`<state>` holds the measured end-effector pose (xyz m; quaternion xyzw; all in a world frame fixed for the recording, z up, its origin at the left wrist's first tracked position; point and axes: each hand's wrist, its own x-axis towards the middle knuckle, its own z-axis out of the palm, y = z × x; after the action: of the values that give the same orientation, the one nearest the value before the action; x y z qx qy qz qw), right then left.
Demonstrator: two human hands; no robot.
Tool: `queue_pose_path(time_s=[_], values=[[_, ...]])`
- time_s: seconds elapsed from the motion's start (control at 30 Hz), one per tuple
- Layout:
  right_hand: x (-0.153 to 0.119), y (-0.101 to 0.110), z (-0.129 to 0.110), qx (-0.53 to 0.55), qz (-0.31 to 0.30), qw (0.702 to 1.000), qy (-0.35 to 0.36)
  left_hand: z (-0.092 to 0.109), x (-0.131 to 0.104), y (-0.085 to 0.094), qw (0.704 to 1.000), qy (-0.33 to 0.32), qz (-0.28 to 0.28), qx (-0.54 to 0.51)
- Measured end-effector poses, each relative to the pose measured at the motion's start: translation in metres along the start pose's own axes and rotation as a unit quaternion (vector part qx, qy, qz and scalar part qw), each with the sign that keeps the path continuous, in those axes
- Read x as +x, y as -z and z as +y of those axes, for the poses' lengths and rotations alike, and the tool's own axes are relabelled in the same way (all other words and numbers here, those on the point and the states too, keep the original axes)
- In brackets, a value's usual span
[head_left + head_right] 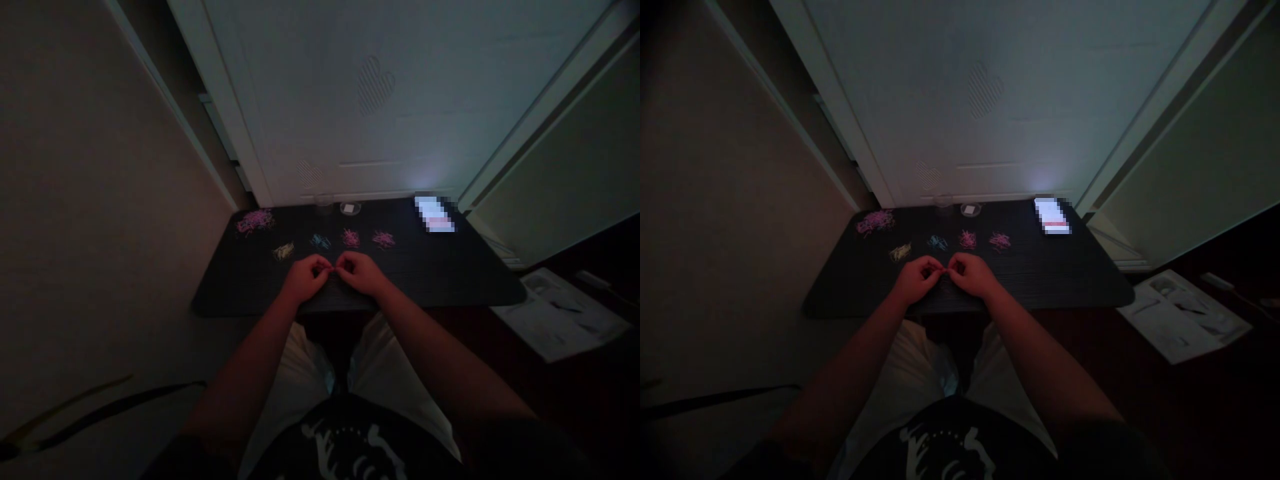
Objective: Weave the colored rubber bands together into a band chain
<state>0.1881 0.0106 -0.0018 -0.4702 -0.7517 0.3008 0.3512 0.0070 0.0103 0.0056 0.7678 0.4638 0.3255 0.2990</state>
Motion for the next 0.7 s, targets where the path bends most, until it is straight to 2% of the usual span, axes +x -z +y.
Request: queue_pose_path(time_s=[0.7], values=[[0.0004,-0.0014,0.0013,-0.028,0.002,1.000,-0.002,-0.0018,0.0011,-0.0004,1.000,0.003,0.005,0.015]])
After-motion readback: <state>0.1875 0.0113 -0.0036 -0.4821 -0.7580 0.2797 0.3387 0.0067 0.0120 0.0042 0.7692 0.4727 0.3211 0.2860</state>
